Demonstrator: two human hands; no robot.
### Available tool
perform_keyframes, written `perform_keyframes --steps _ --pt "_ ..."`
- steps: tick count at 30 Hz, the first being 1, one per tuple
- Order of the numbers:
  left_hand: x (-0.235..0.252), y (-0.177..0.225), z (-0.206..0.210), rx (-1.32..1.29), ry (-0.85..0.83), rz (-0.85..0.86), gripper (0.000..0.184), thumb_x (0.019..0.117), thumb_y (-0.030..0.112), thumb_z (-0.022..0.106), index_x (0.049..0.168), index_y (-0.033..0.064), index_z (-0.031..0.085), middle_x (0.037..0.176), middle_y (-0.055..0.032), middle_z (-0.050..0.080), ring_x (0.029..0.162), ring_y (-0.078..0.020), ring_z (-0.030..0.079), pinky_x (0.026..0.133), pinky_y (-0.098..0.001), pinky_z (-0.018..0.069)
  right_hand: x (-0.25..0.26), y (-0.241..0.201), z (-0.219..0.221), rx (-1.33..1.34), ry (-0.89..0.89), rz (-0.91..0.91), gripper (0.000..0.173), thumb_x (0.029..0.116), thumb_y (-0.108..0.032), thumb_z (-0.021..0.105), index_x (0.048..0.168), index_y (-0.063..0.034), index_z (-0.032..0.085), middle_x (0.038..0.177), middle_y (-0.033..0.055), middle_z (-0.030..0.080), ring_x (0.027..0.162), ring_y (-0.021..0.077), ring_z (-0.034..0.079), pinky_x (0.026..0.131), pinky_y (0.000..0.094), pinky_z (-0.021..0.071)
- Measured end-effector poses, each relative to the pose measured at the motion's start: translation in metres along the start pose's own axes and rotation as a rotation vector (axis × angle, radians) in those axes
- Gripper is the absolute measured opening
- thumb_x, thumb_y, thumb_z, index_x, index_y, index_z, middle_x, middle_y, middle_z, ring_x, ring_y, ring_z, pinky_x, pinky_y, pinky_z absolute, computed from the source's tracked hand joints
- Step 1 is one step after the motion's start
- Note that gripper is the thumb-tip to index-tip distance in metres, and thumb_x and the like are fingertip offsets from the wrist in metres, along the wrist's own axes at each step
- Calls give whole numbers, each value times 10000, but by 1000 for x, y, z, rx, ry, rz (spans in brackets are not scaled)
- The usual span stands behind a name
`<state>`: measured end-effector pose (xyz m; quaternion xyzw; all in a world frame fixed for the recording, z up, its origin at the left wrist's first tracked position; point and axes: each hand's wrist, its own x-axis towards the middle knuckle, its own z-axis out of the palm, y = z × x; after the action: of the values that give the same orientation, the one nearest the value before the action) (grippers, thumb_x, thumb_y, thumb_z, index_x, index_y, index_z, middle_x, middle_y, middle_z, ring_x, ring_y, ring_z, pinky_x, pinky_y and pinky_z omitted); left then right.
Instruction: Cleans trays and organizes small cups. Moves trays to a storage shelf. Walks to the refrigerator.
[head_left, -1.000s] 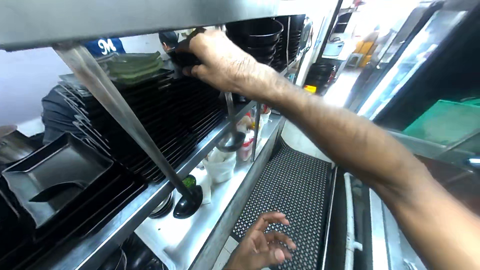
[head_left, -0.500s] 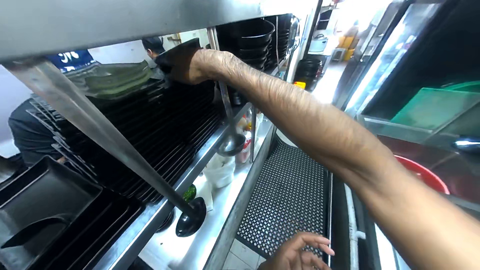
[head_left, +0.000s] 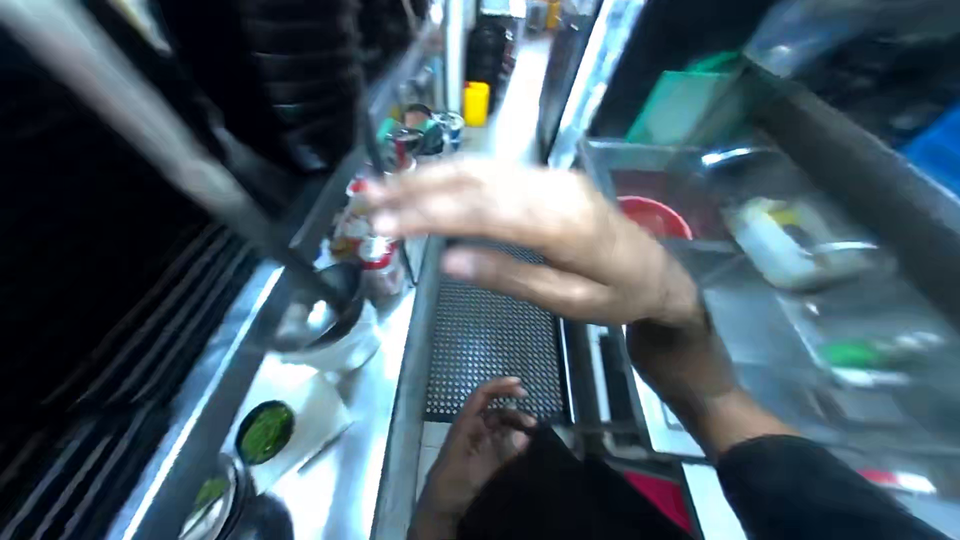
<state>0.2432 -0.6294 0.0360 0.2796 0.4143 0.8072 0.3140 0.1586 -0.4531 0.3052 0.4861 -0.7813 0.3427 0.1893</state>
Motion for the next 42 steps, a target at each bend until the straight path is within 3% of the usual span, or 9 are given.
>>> perform_keyframes --steps 3,5,8,10,16,24,31,36,42 --pt "27 -4 -30 -30 99 -30 552 961 228 727 1449 88 511 1397 -171 566 1092 -317 675 881 -462 613 -159 86 20 138 -9 565 372 1077 -159 497 1398 -6 608 1357 86 671 1245 162 648 1088 362 554" --pt "52 -10 -53 -44 190 -69 536 949 248 738 1422 91 540 1368 -175 585 1068 -312 682 866 -454 616 -296 127 64 -132 -40 1095 413 1096 -293 493 1456 -108 575 1349 108 667 1199 220 670 1041 436 557" --pt "106 -24 -93 -26 329 -145 512 940 245 746 1393 84 569 1329 -178 608 1062 -301 685 856 -435 618 -459 114 126 -172 -515 1843 518 989 -294 667 1436 -48 580 1420 355 534 1316 573 495 1060 768 378" --pt "150 -36 -118 12 419 -199 482 945 209 735 1377 66 575 1319 -177 619 1068 -304 684 854 -440 617 -512 99 148 164 -775 2137 518 927 -393 731 1307 -46 674 1304 285 647 1235 504 589 1012 739 434" --pt "326 -72 -164 100 611 -364 397 966 98 619 1355 36 561 1275 -144 648 1049 -262 689 822 -391 619 -556 194 100 738 -513 2066 592 1025 -341 637 1533 -76 486 1450 251 572 1363 416 535 1157 631 381" --pt "558 -68 -191 132 355 -266 490 944 223 734 1365 34 567 1287 -163 647 1049 -295 698 863 -425 622 -455 571 -158 75 -344 1692 692 974 -298 721 1573 -108 430 1449 283 549 1333 455 544 1117 640 424" --pt "697 -111 -310 191 559 -417 374 985 119 617 1335 -7 574 1259 -172 659 1060 -302 684 852 -421 613 -421 840 -217 85 57 1423 466 1072 -276 567 1506 -113 516 1392 127 645 1226 237 664 1072 451 536" --pt "841 -103 -392 181 610 -511 347 1000 119 594 1332 20 576 1237 -121 673 1042 -240 691 824 -381 616 -533 918 -149 298 99 1929 478 1064 -247 571 1502 -64 514 1372 218 637 1233 328 650 1086 509 505" --pt "1054 -53 -461 187 486 -283 327 1019 180 605 1325 67 575 1232 -84 673 1037 -230 698 857 -385 620 -574 826 -95 760 217 2596 427 1121 -324 420 1402 -27 541 1090 194 639 842 258 617 743 451 538"
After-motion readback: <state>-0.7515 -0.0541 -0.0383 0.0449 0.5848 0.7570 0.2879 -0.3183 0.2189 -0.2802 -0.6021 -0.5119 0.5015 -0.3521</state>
